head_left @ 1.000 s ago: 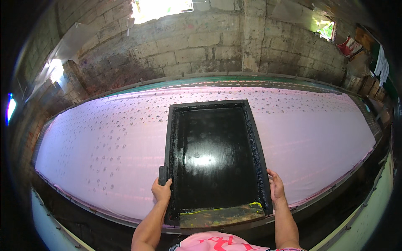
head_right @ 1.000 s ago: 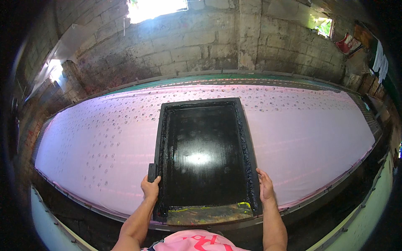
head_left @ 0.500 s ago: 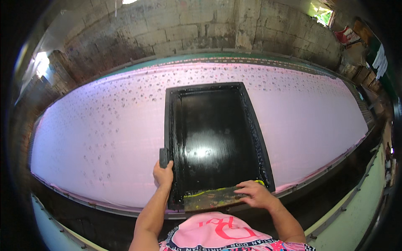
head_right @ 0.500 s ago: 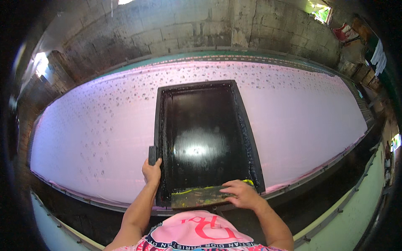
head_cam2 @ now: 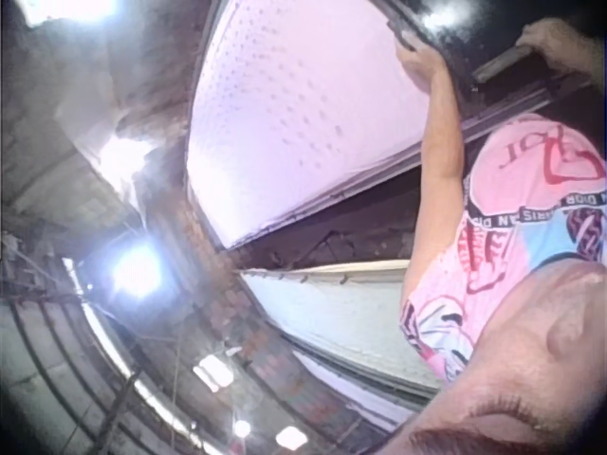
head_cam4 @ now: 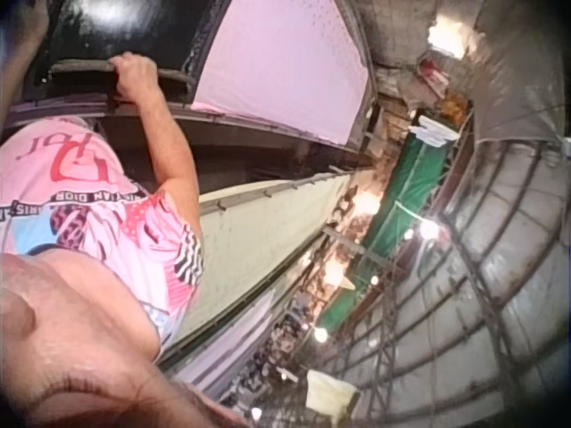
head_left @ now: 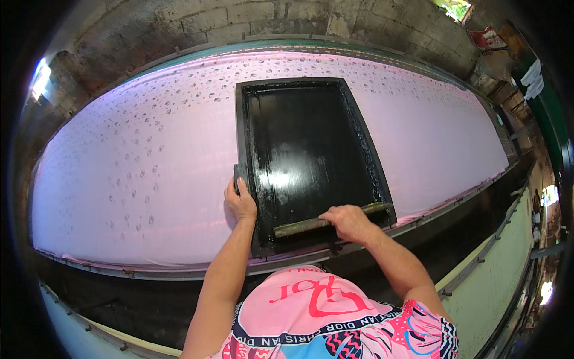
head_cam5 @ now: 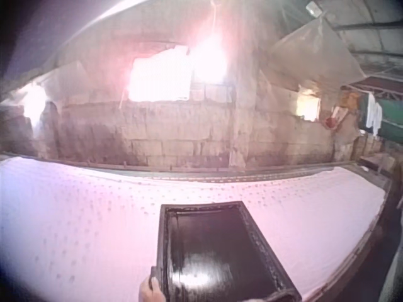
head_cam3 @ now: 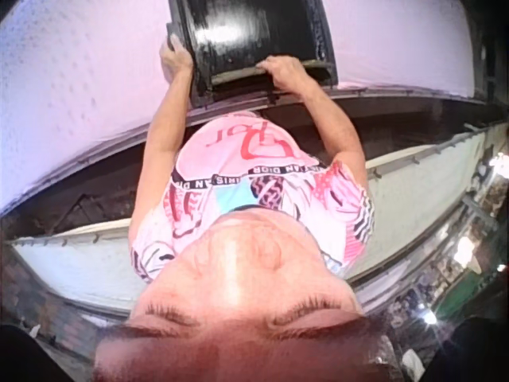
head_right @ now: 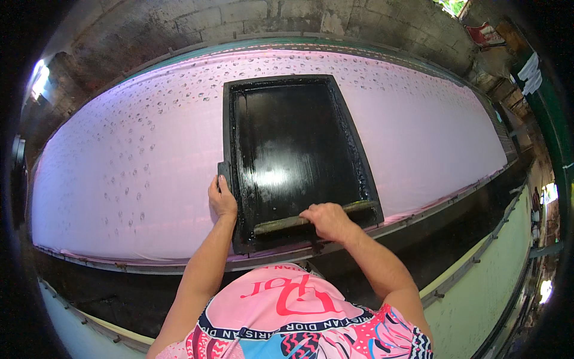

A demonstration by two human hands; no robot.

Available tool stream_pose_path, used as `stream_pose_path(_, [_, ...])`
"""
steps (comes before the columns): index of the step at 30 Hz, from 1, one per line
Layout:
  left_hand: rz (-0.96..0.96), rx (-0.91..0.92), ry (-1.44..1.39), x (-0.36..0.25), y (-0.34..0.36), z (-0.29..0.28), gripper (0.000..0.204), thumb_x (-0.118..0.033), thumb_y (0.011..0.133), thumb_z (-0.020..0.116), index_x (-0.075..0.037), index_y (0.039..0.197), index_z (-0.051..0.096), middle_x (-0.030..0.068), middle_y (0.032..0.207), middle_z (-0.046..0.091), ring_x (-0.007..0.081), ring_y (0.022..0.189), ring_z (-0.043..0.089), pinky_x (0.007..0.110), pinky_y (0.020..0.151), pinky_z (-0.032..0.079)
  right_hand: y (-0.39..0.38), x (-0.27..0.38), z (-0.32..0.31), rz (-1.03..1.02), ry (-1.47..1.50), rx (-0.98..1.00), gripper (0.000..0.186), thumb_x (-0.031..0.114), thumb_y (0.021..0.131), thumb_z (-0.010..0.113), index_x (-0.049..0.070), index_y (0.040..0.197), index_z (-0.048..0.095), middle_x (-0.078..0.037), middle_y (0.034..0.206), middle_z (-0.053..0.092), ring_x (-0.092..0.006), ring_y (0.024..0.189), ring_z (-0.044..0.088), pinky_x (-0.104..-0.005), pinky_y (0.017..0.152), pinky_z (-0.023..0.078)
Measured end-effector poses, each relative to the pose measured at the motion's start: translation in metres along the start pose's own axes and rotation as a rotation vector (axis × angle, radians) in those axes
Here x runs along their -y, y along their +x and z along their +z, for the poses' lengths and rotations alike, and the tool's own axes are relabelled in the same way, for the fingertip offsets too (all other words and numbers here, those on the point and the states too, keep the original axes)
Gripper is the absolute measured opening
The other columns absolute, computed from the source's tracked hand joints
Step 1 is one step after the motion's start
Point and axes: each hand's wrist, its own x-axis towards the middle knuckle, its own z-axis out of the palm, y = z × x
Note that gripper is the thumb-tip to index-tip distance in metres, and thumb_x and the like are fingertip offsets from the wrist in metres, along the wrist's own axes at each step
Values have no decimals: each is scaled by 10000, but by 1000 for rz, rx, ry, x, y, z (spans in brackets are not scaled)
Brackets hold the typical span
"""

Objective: The person uses a squeegee to pull ink across a screen printing frame placed on a long fabric roll. The person repeatedly repositions the frame and applies ink to print a pattern onto the fabric.

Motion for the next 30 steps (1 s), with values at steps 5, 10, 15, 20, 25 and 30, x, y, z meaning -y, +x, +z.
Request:
stream_pose_path(5, [8,-24,-173,12,1,1,618,-485,1170,517,44,1444,682,257,1369,692,403,1267,665,474,1103,518,-5,17,-17,65,27,149,409,33,860,723,135,1246,811,-110,1097,794,-344,1029,778,-482,891,632])
stream_pose_path(10, [-20,-22,-309,18,-2,6,666,-524,1188,461,49,1456,668,259,1404,670,389,1327,642,472,1148,500,-23,29,11,-10,-39,-47,426,41,852,735,130,1264,800,-85,1156,786,-321,1061,765,-457,922,615])
stream_pose_path(15, [-17,-1,-298,17,-3,5,664,-517,1196,439,48,1467,658,260,1435,657,396,1359,622,473,1177,474,-5,24,26,-123,-140,-237,437,57,836,737,124,1265,782,-85,1173,769,-297,1056,751,-428,921,592])
stream_pose_path(20, [-45,21,-277,13,-3,-2,652,-503,1198,425,42,1471,655,256,1463,649,401,1379,609,478,1191,459,57,-2,27,-130,-151,-287,370,68,873,734,127,1236,779,-88,1117,762,-297,1023,750,-437,887,586])
stream_pose_path(25, [-4,13,-220,10,-3,-1,610,-460,1202,428,29,1498,639,232,1463,650,377,1369,614,465,1178,467,140,-48,14,-60,-161,-259,351,70,893,725,168,1223,793,-95,1083,762,-317,1025,761,-461,885,604])
stream_pose_path(30, [5,-6,-237,5,-5,-1,583,-413,1204,432,54,1491,629,230,1441,652,376,1350,619,462,1167,474,228,-95,-8,-4,-202,-188,386,24,883,723,159,1235,805,-112,1094,763,-346,1028,772,-485,902,634])
